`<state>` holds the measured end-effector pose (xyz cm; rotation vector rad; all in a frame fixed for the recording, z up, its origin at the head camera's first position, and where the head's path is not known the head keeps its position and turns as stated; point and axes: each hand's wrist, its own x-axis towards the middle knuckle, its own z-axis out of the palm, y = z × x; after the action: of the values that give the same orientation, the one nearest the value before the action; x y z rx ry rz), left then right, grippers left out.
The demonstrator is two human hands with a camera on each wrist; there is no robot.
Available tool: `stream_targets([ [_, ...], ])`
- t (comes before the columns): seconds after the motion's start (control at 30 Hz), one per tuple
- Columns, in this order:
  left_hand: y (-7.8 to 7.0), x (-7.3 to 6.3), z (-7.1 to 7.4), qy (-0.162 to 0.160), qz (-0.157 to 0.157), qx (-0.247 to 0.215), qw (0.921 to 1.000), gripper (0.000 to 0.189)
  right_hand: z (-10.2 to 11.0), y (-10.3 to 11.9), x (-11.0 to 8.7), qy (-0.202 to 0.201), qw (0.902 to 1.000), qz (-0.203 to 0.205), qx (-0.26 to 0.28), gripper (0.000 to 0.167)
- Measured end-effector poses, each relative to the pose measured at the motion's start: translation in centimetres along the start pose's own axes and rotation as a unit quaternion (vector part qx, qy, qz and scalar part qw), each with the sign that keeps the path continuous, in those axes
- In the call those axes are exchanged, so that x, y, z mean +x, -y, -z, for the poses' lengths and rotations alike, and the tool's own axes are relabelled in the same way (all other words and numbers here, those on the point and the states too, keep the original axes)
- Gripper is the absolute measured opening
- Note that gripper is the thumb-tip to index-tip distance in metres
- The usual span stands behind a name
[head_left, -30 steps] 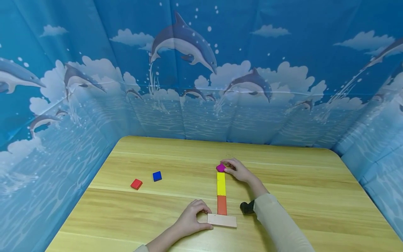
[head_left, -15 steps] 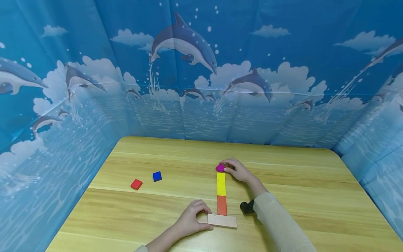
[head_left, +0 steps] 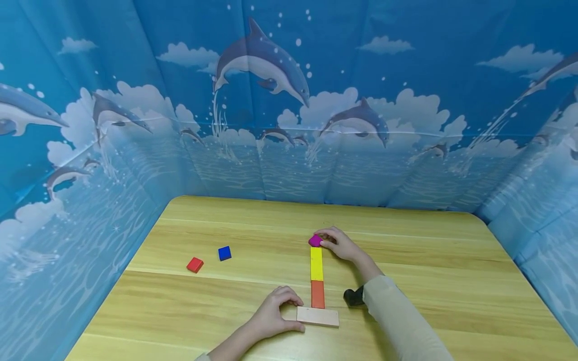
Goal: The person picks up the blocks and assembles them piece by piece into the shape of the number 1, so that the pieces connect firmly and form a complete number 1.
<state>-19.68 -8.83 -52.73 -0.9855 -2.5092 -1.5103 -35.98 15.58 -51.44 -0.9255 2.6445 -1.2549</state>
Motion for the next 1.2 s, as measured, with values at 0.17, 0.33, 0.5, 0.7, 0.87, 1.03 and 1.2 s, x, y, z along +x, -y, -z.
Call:
stream_targets([
  [0.17,0.1,0.0,0.2,-0.029,-0.009,-0.042,0.9987,0.033,0.0,-0.1,0.1,0.000,0.9999,-0.006,0.012,0.029],
  [0.33,-1.3,0.2,1.2,-0.072,0.019,-0.082,0.9939,0.027,0.3,1.2,-0.1,0.004,1.0000,-0.005,0.004,0.028],
  [0.5,-2.1,0.3,2.9,-0.126,0.075,-0.062,0.9872,0.029,1.1,4.6,-0.7,0.011,0.9997,-0.012,0.019,0.028],
  [0.7,-0.1,-0.1,5.6,-0.212,0.119,0.029,0.9695,0.033,1.2,4.2,-0.6,0.017,0.9996,-0.014,0.018,0.028],
  [0.87,0.6,-1.1,8.4,-0.283,0.118,0.108,0.9459,0.036,0.5,2.1,-0.4,0.012,0.9997,-0.010,0.017,0.028],
  [1.03,1.9,-2.6,10.8,-0.348,0.122,0.159,0.9159,0.040,0.1,0.2,-0.3,0.004,0.9999,-0.009,0.006,0.029],
  [1.2,2.8,-4.2,12.6,-0.377,0.166,0.189,0.8913,0.041,0.2,0.1,-0.3,0.007,0.9998,-0.017,0.005,0.028],
])
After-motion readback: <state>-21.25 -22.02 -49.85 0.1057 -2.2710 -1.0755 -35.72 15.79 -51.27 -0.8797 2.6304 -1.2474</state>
